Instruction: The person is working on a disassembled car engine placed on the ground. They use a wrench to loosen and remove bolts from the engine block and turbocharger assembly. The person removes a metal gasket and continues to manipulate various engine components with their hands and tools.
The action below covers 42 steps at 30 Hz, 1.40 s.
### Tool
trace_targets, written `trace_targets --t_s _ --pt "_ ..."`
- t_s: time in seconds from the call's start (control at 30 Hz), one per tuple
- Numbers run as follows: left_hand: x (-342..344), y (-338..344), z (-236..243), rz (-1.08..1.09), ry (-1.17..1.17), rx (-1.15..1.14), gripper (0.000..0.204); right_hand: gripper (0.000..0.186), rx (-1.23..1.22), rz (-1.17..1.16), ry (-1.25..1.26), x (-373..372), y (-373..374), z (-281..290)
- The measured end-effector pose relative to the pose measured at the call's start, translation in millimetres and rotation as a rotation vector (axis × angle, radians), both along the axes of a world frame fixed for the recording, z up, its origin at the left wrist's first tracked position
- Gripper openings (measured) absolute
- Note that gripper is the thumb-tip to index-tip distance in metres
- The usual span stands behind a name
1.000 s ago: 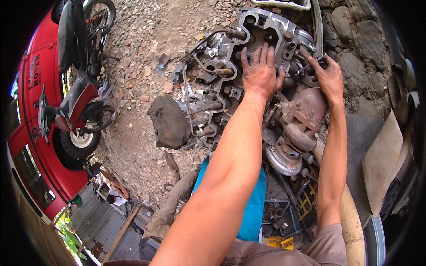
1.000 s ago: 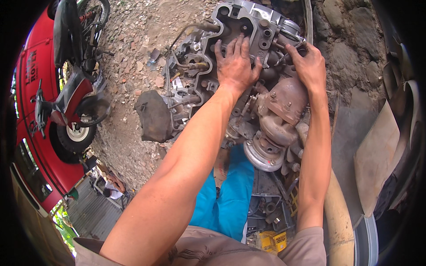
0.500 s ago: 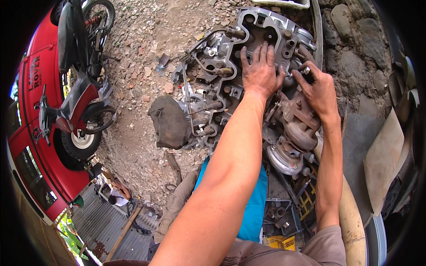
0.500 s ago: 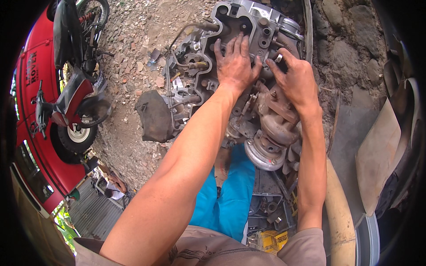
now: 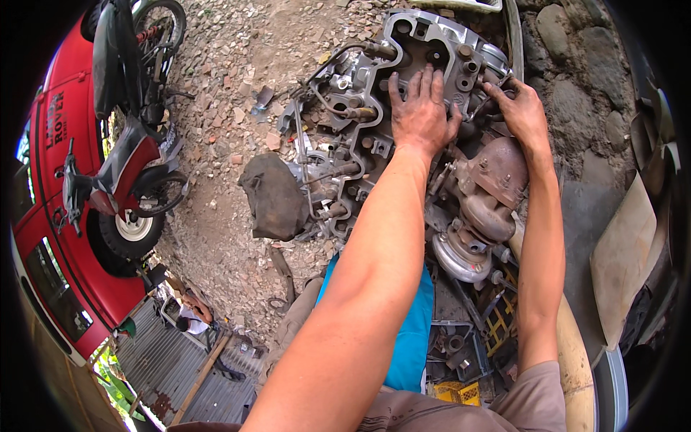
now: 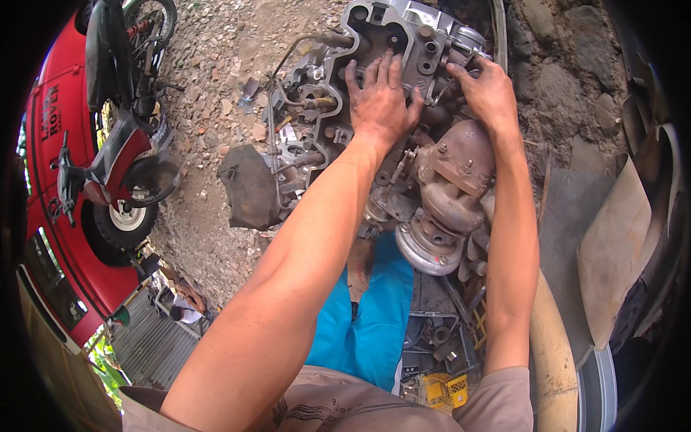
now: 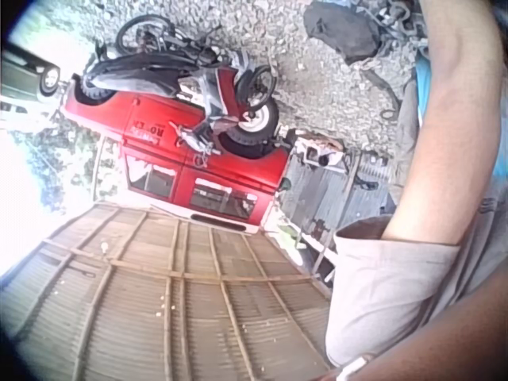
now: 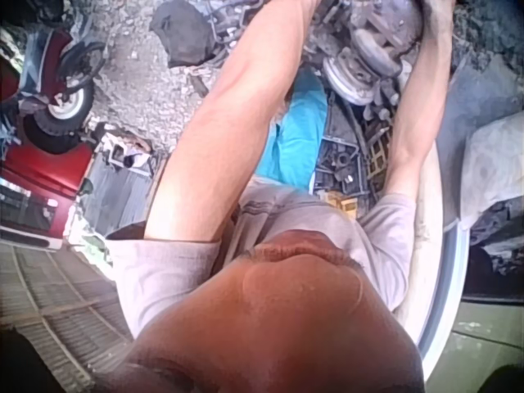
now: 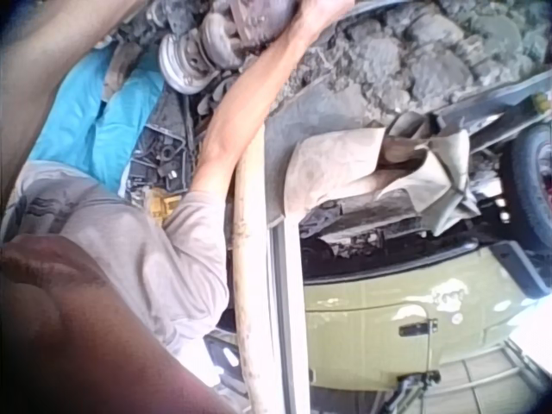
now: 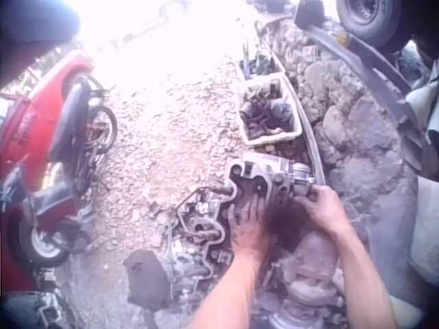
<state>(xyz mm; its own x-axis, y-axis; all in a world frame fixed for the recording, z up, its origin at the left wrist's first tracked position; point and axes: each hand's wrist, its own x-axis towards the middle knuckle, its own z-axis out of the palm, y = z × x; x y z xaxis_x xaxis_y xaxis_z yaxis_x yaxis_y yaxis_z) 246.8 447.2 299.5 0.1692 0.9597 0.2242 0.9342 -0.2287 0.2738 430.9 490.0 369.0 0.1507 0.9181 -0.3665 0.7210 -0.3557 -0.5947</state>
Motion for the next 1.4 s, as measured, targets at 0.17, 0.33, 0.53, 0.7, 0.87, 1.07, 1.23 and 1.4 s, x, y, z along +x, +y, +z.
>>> trace_targets --t_s 0.17,0.33,0.53,0.7,0.87,1.07,1.23,1.4 --pt "0.2 -0.9 0.1 0.007 0.001 -0.012 0.063 0.037 0.073 -0.145 0.019 10.8 -3.1 -10.5" --pt "1.7 -0.2 -0.7 0.001 -0.006 -0.017 0.063 0.035 0.474 0.200 0.129 -6.5 -18.1 0.8" --pt "-0.2 -0.5 1.5 -0.001 0.010 -0.047 0.066 0.047 0.348 0.409 0.117 -12.2 -18.8 9.5" --pt "0.2 -0.3 1.7 -0.003 0.015 -0.059 0.066 0.038 0.351 0.473 0.220 -15.2 -26.1 16.3" --pt "0.9 -1.1 0.4 0.006 0.006 -0.039 0.065 0.033 0.174 0.518 0.198 -12.6 -31.9 24.4" --pt "1.2 -0.9 2.1 0.008 -0.009 -0.061 0.066 0.035 0.162 0.136 0.142 2.0 -13.7 -0.2" --pt "1.0 0.4 1.5 -0.003 0.003 -0.035 0.065 0.039 0.007 -0.033 -0.007 6.8 -0.4 -9.2" --pt "0.1 -0.1 1.5 0.002 0.007 -0.028 0.064 0.032 0.179 -0.039 0.131 4.9 -10.6 2.4"
